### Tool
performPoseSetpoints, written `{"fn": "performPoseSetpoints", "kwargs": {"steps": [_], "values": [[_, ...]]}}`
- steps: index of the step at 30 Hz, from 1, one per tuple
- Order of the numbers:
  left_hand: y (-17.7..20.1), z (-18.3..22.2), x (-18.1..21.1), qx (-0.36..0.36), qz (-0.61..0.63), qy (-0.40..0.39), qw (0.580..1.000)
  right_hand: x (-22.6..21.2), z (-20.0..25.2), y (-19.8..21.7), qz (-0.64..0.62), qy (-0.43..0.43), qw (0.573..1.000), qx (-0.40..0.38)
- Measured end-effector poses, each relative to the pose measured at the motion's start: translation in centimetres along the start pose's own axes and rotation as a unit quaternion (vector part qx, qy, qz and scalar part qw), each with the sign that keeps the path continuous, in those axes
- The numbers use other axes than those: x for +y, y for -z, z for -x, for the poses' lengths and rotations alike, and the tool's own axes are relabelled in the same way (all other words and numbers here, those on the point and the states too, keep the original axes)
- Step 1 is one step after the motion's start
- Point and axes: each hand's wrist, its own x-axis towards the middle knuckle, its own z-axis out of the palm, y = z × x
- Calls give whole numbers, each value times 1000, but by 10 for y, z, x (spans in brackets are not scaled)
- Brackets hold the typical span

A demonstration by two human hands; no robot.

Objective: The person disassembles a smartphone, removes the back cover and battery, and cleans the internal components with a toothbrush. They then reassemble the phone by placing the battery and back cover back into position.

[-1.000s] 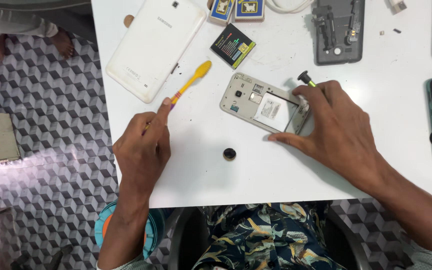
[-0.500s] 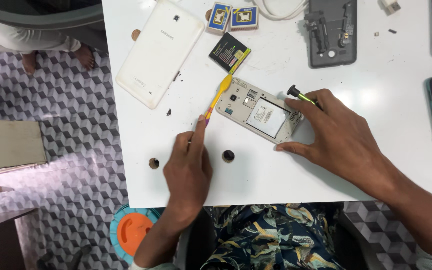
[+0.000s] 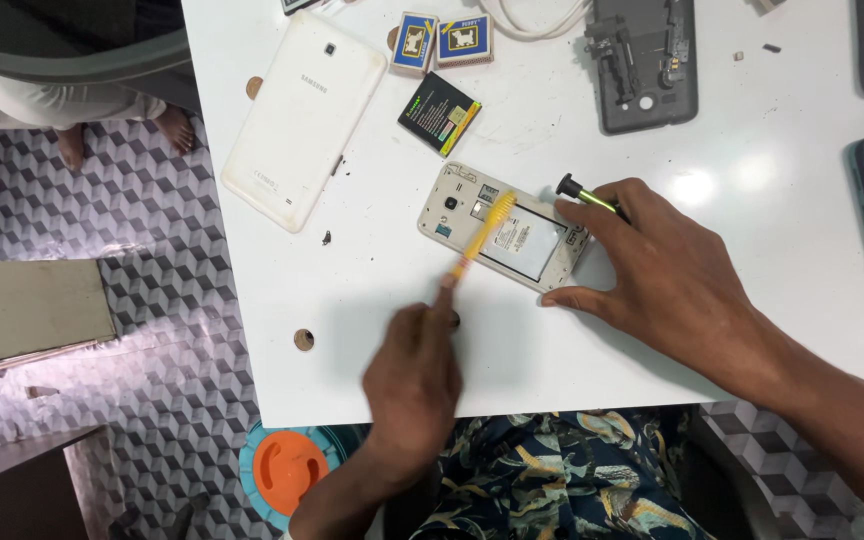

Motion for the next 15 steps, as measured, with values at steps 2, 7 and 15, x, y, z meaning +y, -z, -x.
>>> {"fn": "performPoseSetpoints", "kwargs": {"steps": [2,7,15], "values": [[-1,3,-3,-1,10,9,1000,1,0,-1,10,12,1000,8],[-4,3,-12,-26,14,20,999,-1,0,0,12,-5,1000,-8],[-2,-4,-7,-21,45,23,999,-3,-1,1,13,-25,999,-20]]}}
